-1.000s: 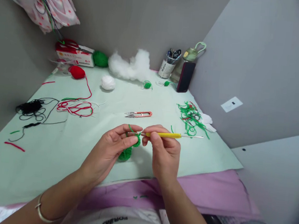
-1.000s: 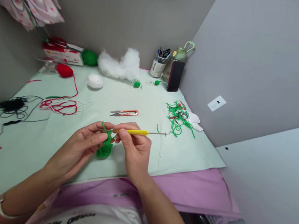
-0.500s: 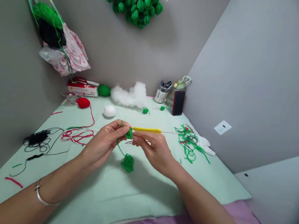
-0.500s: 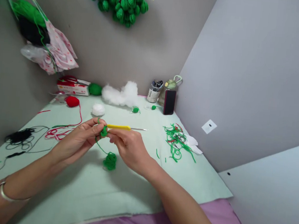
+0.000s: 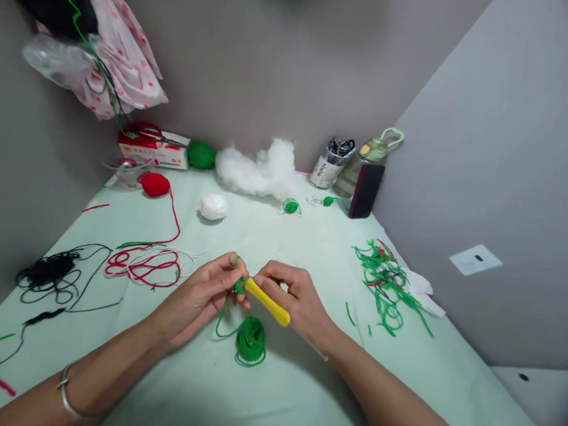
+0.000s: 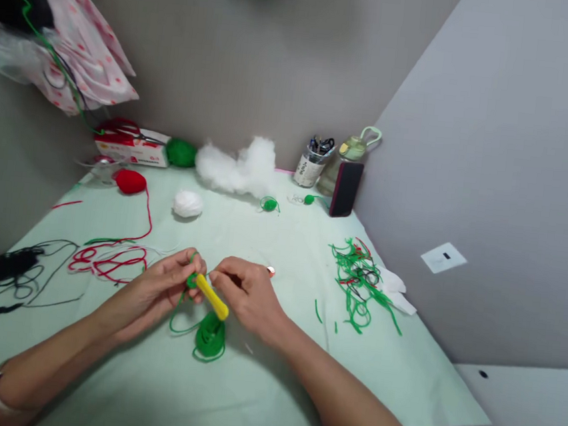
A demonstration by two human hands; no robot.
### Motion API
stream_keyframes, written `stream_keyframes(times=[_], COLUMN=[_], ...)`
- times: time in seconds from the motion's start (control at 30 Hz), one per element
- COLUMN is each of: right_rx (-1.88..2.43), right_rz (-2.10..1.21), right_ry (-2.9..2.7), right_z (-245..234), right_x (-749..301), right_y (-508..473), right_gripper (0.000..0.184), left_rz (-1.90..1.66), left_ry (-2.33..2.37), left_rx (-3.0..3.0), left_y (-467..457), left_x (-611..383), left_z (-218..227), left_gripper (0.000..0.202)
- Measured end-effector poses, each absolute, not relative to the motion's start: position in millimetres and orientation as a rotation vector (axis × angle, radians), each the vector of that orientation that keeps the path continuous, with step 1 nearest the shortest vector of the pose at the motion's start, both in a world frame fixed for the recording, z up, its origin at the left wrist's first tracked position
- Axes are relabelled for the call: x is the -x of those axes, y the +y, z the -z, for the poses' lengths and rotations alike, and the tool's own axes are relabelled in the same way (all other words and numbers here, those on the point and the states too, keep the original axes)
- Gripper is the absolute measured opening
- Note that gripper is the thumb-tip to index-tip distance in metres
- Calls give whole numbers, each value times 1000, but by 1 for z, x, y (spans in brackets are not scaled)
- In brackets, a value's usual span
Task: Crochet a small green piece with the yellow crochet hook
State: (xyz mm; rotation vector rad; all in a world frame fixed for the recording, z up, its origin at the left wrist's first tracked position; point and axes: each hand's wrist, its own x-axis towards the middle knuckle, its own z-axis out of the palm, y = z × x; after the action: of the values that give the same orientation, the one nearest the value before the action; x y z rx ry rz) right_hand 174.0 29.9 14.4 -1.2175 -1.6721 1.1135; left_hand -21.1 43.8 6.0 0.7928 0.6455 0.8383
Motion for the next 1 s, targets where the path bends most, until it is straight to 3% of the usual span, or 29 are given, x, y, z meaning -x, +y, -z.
stream_keyframes(times=[0.23,0.5,0.73,1.0], right_rx=[1207,1137,1048,912], right_rz=[-1092,-1520,-1698,-1889], right_ry=[-1475,-1071,-878,-889], right_z=[14,22,25,28], right_x=[-173,-172,-171,-167], right_y=[52,60,67,67], right_gripper=[29,37,36,38], left_rz=[-881,-807,-785,-709], left_ry=[888,937,971,901], left_rx=[-909,-872,-820,-720], left_y=[59,65,71,77], left_x=[17,16,16,20], left_z=[22,26,33,40], left_gripper=[28,27,23,35])
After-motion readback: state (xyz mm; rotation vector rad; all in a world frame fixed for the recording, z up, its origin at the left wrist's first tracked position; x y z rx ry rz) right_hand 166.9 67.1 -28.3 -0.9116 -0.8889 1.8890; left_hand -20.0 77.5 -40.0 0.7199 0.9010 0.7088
